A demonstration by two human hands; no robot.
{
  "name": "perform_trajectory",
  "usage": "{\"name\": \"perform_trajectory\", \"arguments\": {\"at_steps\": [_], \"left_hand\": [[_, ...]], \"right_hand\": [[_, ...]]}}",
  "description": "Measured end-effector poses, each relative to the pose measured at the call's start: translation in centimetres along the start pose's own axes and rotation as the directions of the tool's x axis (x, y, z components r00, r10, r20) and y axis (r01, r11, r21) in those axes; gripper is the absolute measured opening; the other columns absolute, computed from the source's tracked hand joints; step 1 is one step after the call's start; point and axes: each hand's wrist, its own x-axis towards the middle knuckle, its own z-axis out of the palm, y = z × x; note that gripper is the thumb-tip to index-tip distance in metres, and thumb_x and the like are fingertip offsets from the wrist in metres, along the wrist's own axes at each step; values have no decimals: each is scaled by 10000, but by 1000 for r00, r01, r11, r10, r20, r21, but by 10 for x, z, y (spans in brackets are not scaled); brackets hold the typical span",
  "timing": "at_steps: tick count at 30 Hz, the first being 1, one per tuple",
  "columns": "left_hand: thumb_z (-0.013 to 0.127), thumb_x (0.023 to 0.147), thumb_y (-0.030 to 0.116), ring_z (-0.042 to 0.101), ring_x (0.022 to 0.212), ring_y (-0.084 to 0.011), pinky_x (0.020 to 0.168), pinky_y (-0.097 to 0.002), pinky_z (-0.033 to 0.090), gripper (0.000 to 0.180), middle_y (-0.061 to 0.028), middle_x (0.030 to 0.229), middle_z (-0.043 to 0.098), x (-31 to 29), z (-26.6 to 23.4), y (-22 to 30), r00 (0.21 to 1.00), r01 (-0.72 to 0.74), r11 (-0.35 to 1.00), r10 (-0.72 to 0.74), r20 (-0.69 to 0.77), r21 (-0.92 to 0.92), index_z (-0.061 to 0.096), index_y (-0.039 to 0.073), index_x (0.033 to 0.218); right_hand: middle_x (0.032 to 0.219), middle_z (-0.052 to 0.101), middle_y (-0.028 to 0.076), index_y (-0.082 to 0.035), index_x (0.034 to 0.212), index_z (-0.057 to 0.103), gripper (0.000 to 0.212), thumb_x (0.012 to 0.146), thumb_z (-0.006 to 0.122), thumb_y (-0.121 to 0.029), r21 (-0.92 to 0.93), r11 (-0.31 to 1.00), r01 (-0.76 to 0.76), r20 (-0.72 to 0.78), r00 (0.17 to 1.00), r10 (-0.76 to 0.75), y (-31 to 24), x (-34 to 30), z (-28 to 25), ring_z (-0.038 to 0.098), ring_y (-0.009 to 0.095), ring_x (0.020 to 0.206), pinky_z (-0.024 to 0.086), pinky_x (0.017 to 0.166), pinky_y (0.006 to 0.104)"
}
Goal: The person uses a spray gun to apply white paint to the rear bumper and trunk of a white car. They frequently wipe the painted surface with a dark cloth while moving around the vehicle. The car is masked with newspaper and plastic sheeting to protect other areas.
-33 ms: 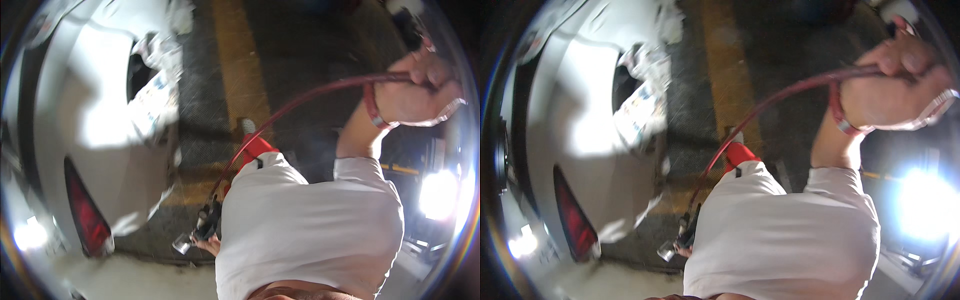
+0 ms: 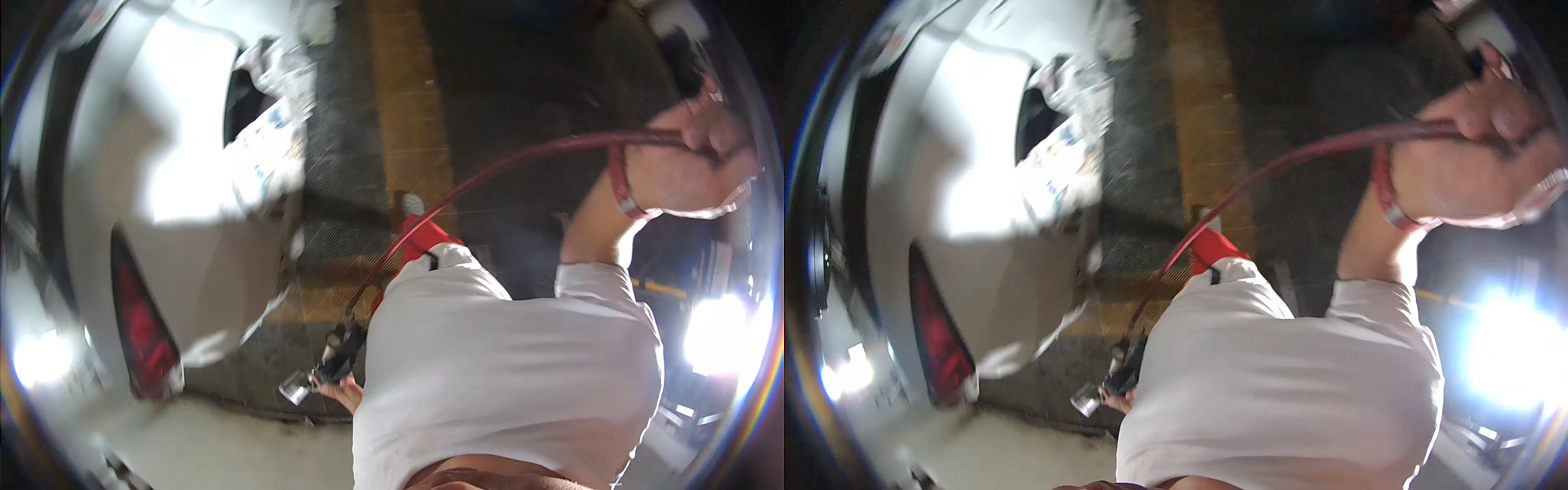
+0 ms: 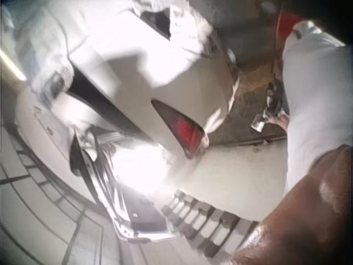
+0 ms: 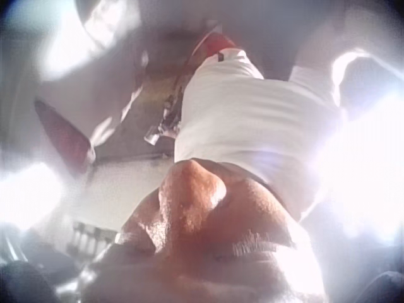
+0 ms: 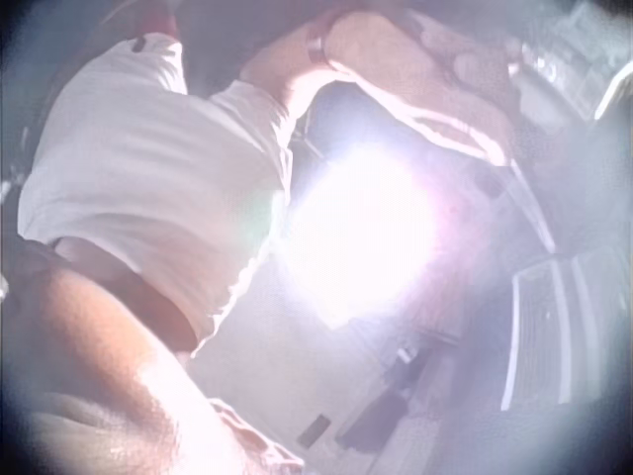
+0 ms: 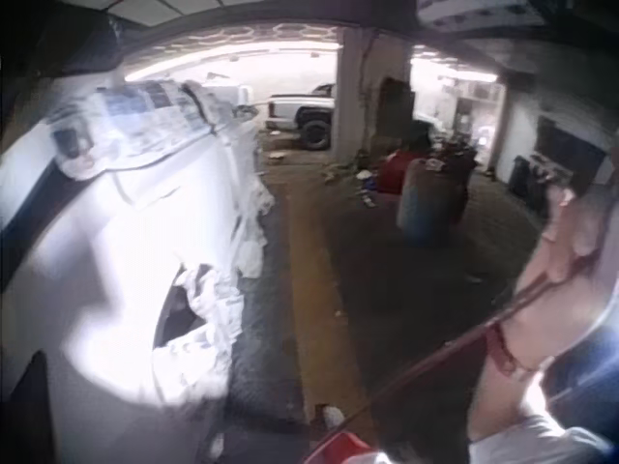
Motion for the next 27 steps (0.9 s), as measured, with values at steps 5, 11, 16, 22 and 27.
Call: {"name": "perform_trajectory", "arguments": {"at_steps": [5, 11, 16, 22, 27], "left_hand": [[589, 993, 554, 680, 1087, -317, 1055, -587, 477, 494, -86, 1099, 725, 77, -9, 41, 1000, 18, 990, -16, 15, -137, 690, 78, 1079], [579, 995, 538, 669, 1123, -309, 1070, -603, 463, 474, -78, 1128, 725, 85, -43, 83, 998, -66, 969, 62, -27, -238, 687, 89, 1102], [567, 999, 530, 662, 1144, -315, 1085, -606, 457, 478, -90, 1156, 722, 90, -78, 115, 990, -125, 969, 106, -97, -215, 682, 84, 1124], [557, 1001, 528, 654, 1160, -322, 1096, -603, 453, 494, -103, 1184, 711, 116, -111, 123, 980, -163, 976, 143, -142, -145, 670, 72, 1156], [543, 1003, 533, 644, 1179, -333, 1100, -597, 453, 517, -113, 1220, 694, 143, -120, 132, 990, -95, 995, 96, -105, 18, 655, 64, 1189]], "right_hand": [[572, 454, 53, -79, 551, 518, 233, 775, 490, -139, -116, 992, -49, -437, 899, -6, -65, -61, 59, 449, 157, 501, 577, 808, 399], [619, 464, 42, -75, 673, 524, 239, 888, 562, -170, 189, 932, -310, -570, 738, 361, -55, -105, 61, 531, 192, 549, 565, 765, 357], [754, 484, 50, -13, 1053, 601, 210, 1044, 477, -183, 153, 901, -407, -545, 726, 420, -24, -182, 89, 486, 178, 587, 589, 795, 428], [740, 478, 25, 9, 1227, 603, 402, 1127, 438, -343, 152, 743, -652, -411, 642, 647, -35, -256, 106, 532, 153, 653, 562, 737, 323], [627, 489, 7, 3, 1188, 656, 387, 1115, 509, -348, -108, 661, -742, -379, 645, 663, -105, -277, 110, 519, 127, 549, 455, 535, 256]]}}
